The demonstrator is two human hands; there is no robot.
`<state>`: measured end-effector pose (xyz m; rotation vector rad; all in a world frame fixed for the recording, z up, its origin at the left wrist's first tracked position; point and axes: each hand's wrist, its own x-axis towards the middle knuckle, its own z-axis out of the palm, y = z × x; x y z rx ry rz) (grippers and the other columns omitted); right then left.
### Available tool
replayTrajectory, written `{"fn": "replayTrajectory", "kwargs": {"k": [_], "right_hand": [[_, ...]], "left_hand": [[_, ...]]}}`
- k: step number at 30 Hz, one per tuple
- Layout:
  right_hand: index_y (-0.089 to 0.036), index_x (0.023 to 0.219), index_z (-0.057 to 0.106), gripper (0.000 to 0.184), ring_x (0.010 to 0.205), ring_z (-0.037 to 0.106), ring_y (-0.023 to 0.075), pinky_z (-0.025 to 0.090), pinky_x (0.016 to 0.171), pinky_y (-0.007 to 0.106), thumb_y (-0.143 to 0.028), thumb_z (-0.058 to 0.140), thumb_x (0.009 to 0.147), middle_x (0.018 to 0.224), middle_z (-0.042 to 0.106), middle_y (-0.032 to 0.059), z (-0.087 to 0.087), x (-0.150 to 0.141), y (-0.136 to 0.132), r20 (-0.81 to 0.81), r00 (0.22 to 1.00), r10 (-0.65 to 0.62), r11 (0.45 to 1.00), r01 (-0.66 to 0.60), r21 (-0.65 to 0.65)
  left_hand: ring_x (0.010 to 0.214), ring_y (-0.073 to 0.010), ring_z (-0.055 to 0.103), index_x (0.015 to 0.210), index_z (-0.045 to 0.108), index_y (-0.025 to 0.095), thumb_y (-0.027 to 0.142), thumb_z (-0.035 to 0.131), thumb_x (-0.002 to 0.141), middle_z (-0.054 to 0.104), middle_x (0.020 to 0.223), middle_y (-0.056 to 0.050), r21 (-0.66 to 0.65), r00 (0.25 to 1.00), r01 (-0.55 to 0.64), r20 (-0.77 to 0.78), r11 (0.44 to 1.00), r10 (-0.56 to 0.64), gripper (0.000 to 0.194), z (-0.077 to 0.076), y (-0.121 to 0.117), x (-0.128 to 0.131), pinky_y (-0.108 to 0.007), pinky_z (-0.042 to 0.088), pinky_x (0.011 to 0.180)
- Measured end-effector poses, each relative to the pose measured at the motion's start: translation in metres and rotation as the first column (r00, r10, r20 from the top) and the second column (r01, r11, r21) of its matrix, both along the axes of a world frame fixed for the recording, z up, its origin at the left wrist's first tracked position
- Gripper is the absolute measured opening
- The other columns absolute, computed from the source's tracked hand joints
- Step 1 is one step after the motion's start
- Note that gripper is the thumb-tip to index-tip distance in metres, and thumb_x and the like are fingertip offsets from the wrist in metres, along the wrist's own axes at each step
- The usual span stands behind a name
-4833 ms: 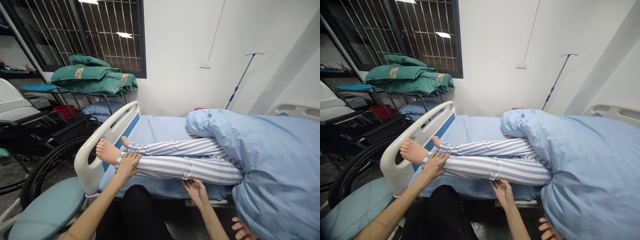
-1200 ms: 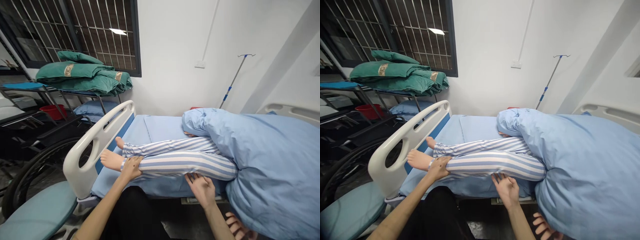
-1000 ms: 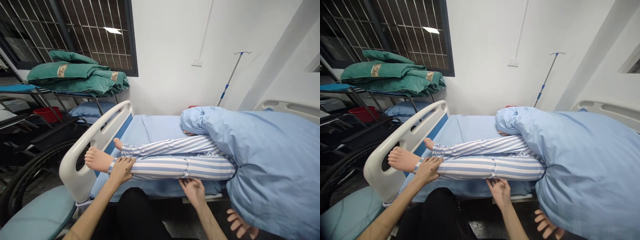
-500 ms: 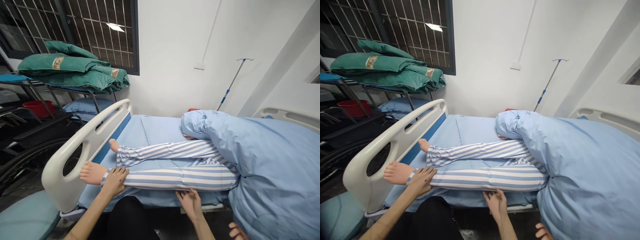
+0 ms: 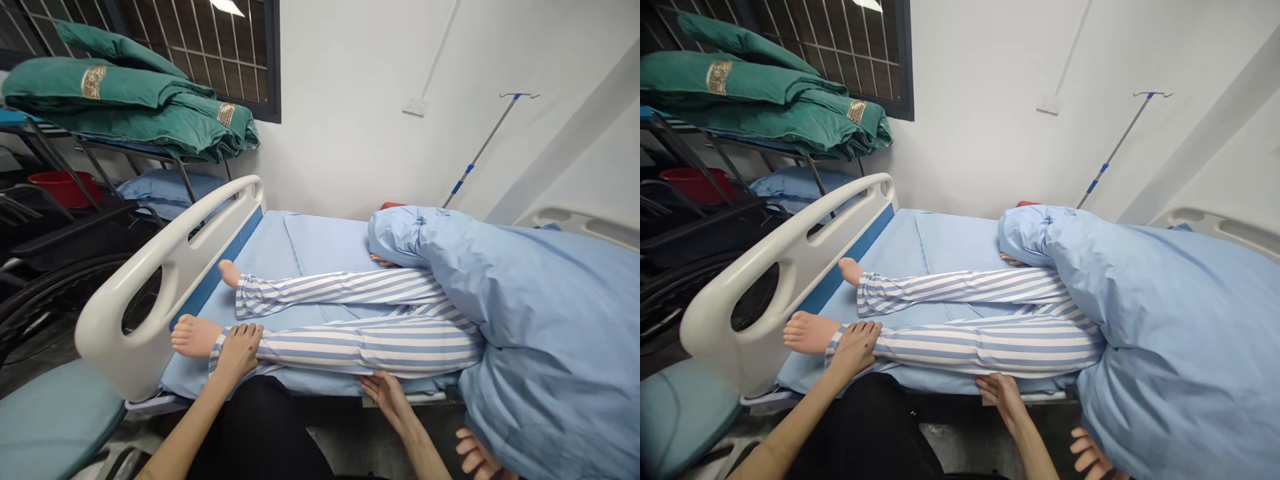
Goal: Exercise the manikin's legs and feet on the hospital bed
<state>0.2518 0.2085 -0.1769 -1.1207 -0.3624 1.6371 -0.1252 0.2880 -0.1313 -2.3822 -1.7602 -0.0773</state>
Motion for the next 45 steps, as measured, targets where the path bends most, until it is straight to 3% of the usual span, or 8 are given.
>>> {"fn": "replayTrajectory", "kwargs": {"k": [5,10,15,23,30,35,39,45], "right_hand": [[-0.018,0.085,0.07,0.026,0.069,0.065,0.0243,0.05,0.065,0.036,-0.037,0.071,0.067,0.072,0.07,0.0055,0.018,0.013,-0.019,0.658,0.722,0.213,0.969,-0.244,-0.046],[-0.03,0.097,0.071,0.025,0.105,0.054,0.0301,0.041,0.092,0.045,-0.037,0.066,0.074,0.109,0.065,0.0071,0.045,0.002,0.008,0.934,0.141,-0.327,0.816,-0.456,0.355],[-0.026,0.098,0.068,0.024,0.113,0.048,0.0323,0.042,0.087,0.048,-0.036,0.05,0.087,0.116,0.061,0.0101,0.035,-0.004,0.043,0.776,-0.254,-0.577,0.69,-0.659,0.298],[-0.021,0.084,0.064,0.025,0.103,0.053,0.0268,0.042,0.088,0.044,-0.037,0.045,0.09,0.108,0.062,0.01,0.035,0.005,0.054,0.719,-0.081,-0.69,0.55,-0.705,0.448],[-0.019,0.101,0.061,0.026,0.102,0.056,0.0256,0.044,0.088,0.043,-0.034,0.048,0.085,0.104,0.063,0.01,0.044,0.006,0.057,0.814,-0.058,-0.579,0.599,-0.707,0.375],[-0.019,0.104,0.06,0.026,0.104,0.055,0.0253,0.042,0.092,0.042,-0.033,0.049,0.084,0.107,0.063,0.01,0.054,-0.029,0.055,0.846,0.011,-0.532,0.592,-0.71,0.381],[-0.02,0.101,0.062,0.025,0.103,0.057,0.0229,0.042,0.093,0.037,-0.031,0.045,0.087,0.106,0.065,0.0088,0.071,-0.095,0.068,0.909,0.127,-0.398,0.513,-0.79,0.335],[-0.016,0.111,0.064,0.032,0.106,0.057,0.0226,0.04,0.092,0.03,-0.027,0.045,0.088,0.113,0.066,0.0107,0.07,-0.219,0.122,0.994,0.075,-0.082,0.435,-0.894,0.104]], "left_hand": [[0.096,-0.0296,0.051,0.112,0.058,0.011,0.007,0.047,0.067,0.059,0.101,-0.016,-0.005,0.999,-0.032,0.042,0.999,0.032,0.046,0.0,-0.001,0.003,-0.041,0.034,0.086],[0.099,-0.0289,0.051,0.116,0.055,0.01,0.009,0.051,0.066,0.059,0.106,-0.016,-0.074,0.994,-0.082,0.061,0.994,0.086,0.051,0.001,-0.002,0.008,-0.04,0.034,0.089],[0.103,-0.029,0.05,0.119,0.053,0.009,0.012,0.056,0.065,0.058,0.111,-0.017,-0.112,0.986,-0.136,0.076,0.984,0.145,0.054,-0.001,-0.005,0.011,-0.039,0.033,0.093],[0.102,-0.0294,0.052,0.114,0.056,0.008,0.009,0.056,0.065,0.059,0.108,-0.018,-0.088,0.99,-0.086,0.106,0.992,0.095,0.049,-0.001,-0.014,0.009,-0.041,0.035,0.093],[0.111,-0.0249,0.049,0.113,0.055,0.018,0.007,0.055,0.062,0.058,0.118,-0.01,0.002,0.909,0.005,0.417,1.0,-0.006,0.052,0.002,-0.032,0.002,-0.038,0.036,0.099],[0.11,-0.0251,0.051,0.102,0.055,0.02,0.023,0.058,0.067,0.058,0.11,-0.009,0.147,0.641,-0.288,0.764,0.946,0.077,0.035,-0.001,-0.061,0.0,-0.04,0.039,0.098],[0.101,-0.023,0.057,0.096,0.048,0.019,0.029,0.06,0.069,0.058,0.102,-0.008,-0.087,0.19,-0.656,0.942,0.75,0.275,0.031,-0.024,-0.072,-0.007,-0.04,0.045,0.09],[0.091,-0.0223,0.062,0.101,0.046,0.018,0.021,0.064,0.061,0.064,0.093,-0.008,-0.418,-0.1,-0.549,0.893,0.724,0.439,0.043,-0.054,-0.06,-0.017,-0.035,0.048,0.083]]}}
